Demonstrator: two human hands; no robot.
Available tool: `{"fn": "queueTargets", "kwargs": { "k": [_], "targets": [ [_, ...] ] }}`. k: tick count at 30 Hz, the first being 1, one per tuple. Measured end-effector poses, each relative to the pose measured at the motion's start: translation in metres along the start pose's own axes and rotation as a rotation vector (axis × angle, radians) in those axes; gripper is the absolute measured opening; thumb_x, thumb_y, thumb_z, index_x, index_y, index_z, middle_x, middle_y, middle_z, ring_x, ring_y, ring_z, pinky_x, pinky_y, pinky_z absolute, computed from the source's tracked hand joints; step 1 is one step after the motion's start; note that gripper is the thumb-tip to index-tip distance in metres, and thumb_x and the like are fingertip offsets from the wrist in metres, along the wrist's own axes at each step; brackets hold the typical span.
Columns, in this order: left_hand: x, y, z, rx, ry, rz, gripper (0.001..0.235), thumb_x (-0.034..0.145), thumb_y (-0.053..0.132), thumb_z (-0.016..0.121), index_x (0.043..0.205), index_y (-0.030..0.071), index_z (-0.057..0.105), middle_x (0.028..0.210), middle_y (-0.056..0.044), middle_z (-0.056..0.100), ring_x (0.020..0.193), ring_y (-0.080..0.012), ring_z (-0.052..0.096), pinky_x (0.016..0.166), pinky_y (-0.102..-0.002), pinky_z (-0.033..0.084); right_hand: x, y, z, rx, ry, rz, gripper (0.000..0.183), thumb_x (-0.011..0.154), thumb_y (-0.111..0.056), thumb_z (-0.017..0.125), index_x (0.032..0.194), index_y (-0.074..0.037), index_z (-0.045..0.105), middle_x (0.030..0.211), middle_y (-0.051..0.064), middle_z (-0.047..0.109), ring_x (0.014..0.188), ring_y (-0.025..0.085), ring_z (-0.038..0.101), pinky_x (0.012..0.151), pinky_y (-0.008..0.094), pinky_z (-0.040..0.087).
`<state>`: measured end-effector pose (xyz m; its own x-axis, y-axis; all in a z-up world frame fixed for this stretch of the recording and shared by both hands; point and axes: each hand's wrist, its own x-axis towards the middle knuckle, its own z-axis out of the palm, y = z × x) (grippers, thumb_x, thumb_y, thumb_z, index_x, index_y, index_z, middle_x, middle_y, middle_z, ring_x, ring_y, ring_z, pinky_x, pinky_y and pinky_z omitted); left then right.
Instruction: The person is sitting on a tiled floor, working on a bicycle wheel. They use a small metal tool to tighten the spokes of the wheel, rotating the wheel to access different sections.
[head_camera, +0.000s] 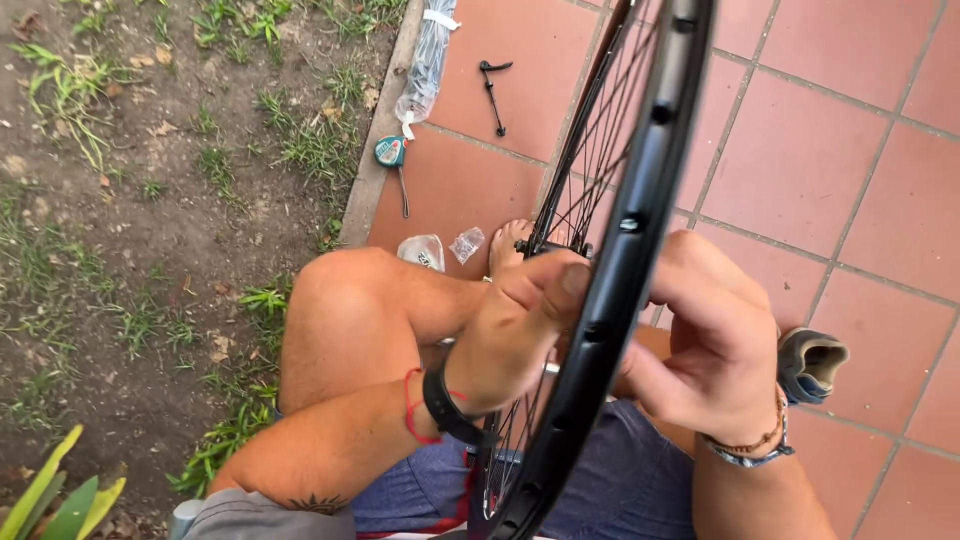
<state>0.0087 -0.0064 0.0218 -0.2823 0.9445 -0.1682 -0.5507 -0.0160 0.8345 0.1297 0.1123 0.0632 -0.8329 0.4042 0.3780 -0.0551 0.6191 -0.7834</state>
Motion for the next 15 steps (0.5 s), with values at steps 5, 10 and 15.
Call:
{"fn": "queueTargets", "kwargs": {
  "k": [5,10,15],
  "targets": [
    [-0.013,-0.018,0.011,-0.157,0.003,0.081,0.053,0.108,0.048,0.047,0.133,0.003,0.059,0.100,-0.001,0.064,0.087,-0.0091,0.060,0.081,-0.025,0.049,-0.006,0.009,0.003,-0.078,0.133,-0.038,0.018,0.085,-0.018,0.065,0.079,-0.002,0.060,0.077,0.011,0.059,0.067,0.024,0.054,0.066,0.036,0.044],
    [-0.015,-0.039,0.002,-0.402,-0.161,0.038,0.055,0.110,0.042,0.053,0.140,-0.003,0.055,0.129,-0.014,0.062,0.084,-0.0207,0.070,0.074,-0.031,0.058,-0.005,0.008,0.011,-0.085,0.228,-0.072,0.037,0.075,-0.030,0.074,0.065,-0.009,0.045,0.065,0.007,0.048,0.059,0.021,0.039,0.055,0.035,0.035],
    [-0.014,-0.033,0.005,-0.381,-0.112,0.022,0.050,0.106,0.044,0.057,0.127,-0.001,0.061,0.086,-0.009,0.063,0.068,-0.0180,0.062,0.065,-0.027,0.054,-0.005,0.009,0.008,-0.102,0.219,-0.086,0.045,0.065,-0.036,0.082,0.066,-0.008,0.046,0.067,0.011,0.055,0.057,0.017,0.046,0.049,0.030,0.039]
  ]
}}
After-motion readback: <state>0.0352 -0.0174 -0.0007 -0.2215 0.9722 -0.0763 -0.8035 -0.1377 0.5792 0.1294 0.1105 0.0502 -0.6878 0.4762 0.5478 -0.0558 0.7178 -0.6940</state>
